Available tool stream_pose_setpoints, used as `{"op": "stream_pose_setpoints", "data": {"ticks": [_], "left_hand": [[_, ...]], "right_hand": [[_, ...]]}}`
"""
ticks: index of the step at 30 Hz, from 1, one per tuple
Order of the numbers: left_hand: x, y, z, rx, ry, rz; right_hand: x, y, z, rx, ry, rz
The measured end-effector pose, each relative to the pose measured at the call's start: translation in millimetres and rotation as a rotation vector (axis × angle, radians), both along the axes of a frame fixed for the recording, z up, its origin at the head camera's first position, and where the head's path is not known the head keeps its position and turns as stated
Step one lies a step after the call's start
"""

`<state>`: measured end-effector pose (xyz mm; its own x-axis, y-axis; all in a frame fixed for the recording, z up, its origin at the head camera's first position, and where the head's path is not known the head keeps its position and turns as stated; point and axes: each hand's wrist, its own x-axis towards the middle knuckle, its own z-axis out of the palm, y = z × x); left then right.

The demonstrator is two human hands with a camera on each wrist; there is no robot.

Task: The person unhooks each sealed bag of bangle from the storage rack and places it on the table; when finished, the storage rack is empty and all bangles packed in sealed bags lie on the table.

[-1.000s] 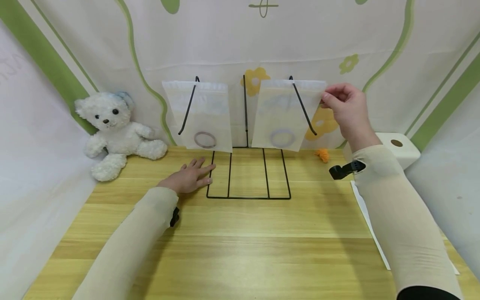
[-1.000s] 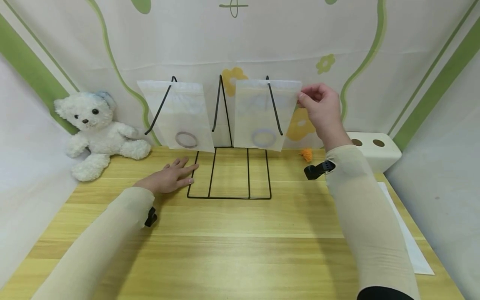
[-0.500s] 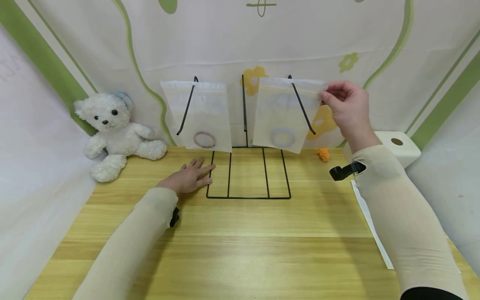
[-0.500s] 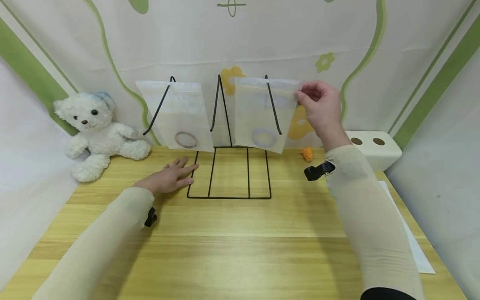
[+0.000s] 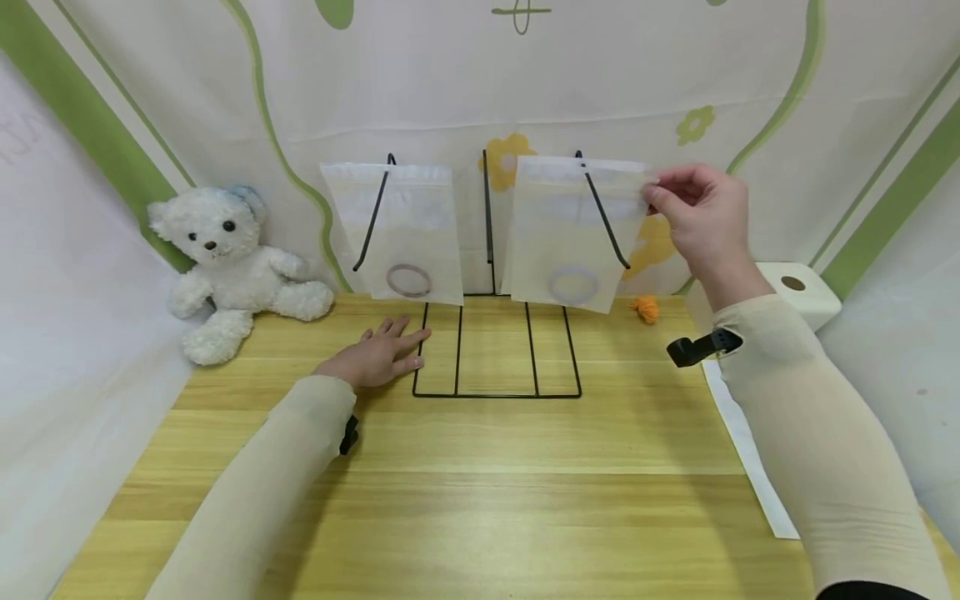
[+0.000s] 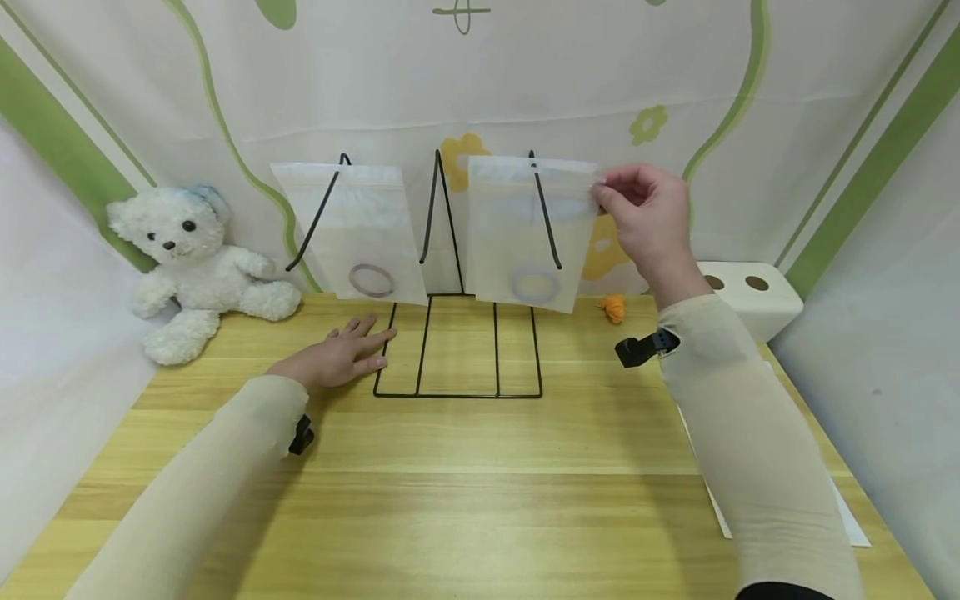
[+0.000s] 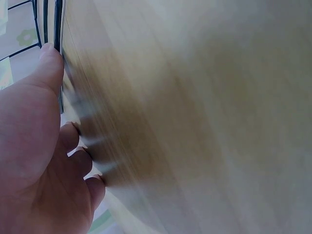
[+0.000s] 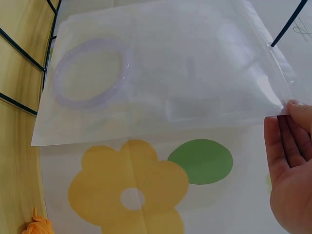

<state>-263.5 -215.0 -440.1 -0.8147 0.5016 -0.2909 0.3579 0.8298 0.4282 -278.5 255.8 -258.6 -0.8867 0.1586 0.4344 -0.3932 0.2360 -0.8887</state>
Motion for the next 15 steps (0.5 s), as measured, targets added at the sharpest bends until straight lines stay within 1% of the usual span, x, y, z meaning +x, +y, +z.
{"op": "stream_pose_setpoints", "data": {"ticks": [1,3,5,6,7,8,9,10,11,12,14,15], "left_hand": [[1.4,1.4,2.0,-0.009,0.001,0.003],[-0.6,0.4,-0.5,-0.019,-0.002,0.009],[-4.6,-1.7,-6.9,-0.024,0.005,0.013],[-5.9,-2.6,-8.8,-0.02,0.007,0.012],[-6.3,-2.8,-8.2,-0.019,0.005,0.007],[-7.9,-4.4,-11.2,-0.005,0.007,0.005],[-6.6,-3.9,-9.3,0.002,0.008,-0.001],[-3.4,-2.4,-4.2,0.005,0.006,-0.006],[-1.7,-1.6,-1.4,0.009,0.006,-0.01],[1.0,0.2,3.0,0.004,0.003,-0.01],[4.1,2.4,6.8,-0.004,0.007,-0.007],[6.1,4.1,10.4,-0.014,0.005,-0.005]], "right_hand": [[1.6,0.9,0.5,0.011,-0.011,-0.005],[5.2,2.5,1.8,0.026,-0.029,-0.01],[8.2,3.6,3.0,0.033,-0.034,-0.007],[10.0,4.2,3.5,0.042,-0.035,-0.006],[11.7,4.8,3.9,0.056,-0.038,-0.008],[13.2,5.2,4.1,0.065,-0.034,-0.007],[14.5,5.6,3.9,0.068,-0.027,-0.005],[16.0,5.9,3.8,0.079,-0.025,-0.008],[17.4,6.1,3.5,0.084,-0.022,-0.01],[18.7,6.2,3.1,0.076,-0.014,-0.005],[21.2,6.5,2.2,0.046,-0.004,0.013],[22.5,6.5,1.7,0.03,0.003,0.022]]}}
